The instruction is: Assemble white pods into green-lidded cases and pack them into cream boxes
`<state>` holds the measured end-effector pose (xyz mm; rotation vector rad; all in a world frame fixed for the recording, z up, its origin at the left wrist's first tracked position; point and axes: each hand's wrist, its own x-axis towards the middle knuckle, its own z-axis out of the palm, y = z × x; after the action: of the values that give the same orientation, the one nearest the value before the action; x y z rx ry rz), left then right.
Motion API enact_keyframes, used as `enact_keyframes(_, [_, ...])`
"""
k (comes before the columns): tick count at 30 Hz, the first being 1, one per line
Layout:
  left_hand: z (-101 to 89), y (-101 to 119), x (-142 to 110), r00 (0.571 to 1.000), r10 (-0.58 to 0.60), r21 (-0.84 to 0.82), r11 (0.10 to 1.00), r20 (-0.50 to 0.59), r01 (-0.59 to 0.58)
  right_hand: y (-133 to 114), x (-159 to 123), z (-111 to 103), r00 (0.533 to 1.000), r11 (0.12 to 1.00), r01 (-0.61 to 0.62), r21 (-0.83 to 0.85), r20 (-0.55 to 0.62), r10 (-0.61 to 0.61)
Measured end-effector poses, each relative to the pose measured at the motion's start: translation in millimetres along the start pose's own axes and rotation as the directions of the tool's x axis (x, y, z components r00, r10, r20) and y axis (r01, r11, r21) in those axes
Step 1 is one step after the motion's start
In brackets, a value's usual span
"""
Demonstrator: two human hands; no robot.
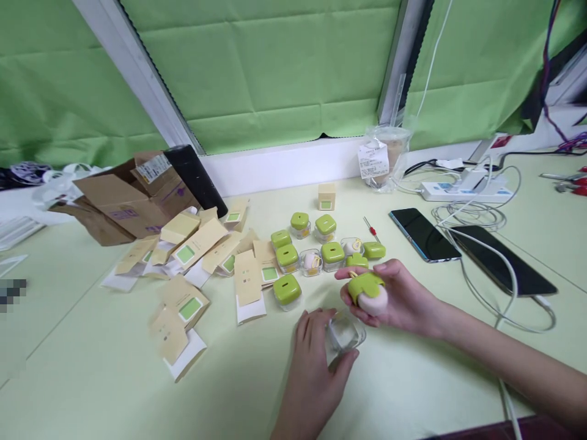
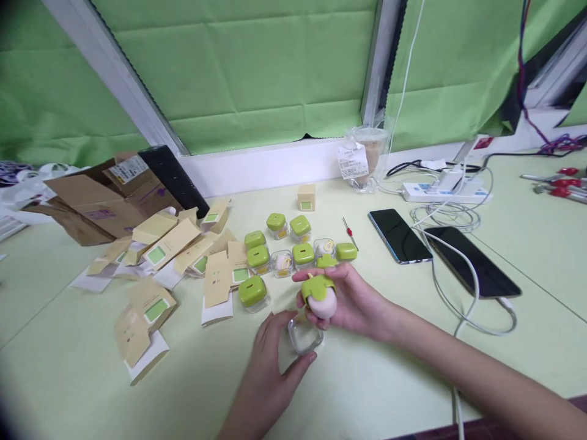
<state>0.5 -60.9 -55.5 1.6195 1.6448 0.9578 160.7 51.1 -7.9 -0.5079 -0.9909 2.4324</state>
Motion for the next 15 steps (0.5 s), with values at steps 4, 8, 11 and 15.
enact_keyframes(4, [-3.4,7,-8,0.983,-0.095,-0.161,0.984,-0.158,0.069,-2,1,-4,0.998,0.973,-0.062,0.221,0.013,0.06])
enact_keyframes(8, [-5.8,5,-10,0.964,-0.165,-0.397,0.915,-0.21,0.07,-1,2,-4,0.996,0.976,-0.027,0.216,-0.079,0.045])
enact_keyframes(11, [-7.5,2,-8,0.974,-0.192,-0.547,0.832,-0.116,0.099,4,3,-2,0.974,0.991,0.113,-0.075,-0.19,-0.126])
enact_keyframes(15, [-9.6,3,-6,0.978,-0.193,-0.431,0.891,-0.083,0.139,11,2,-2,0.965,0.876,0.23,-0.423,-0.018,-0.262])
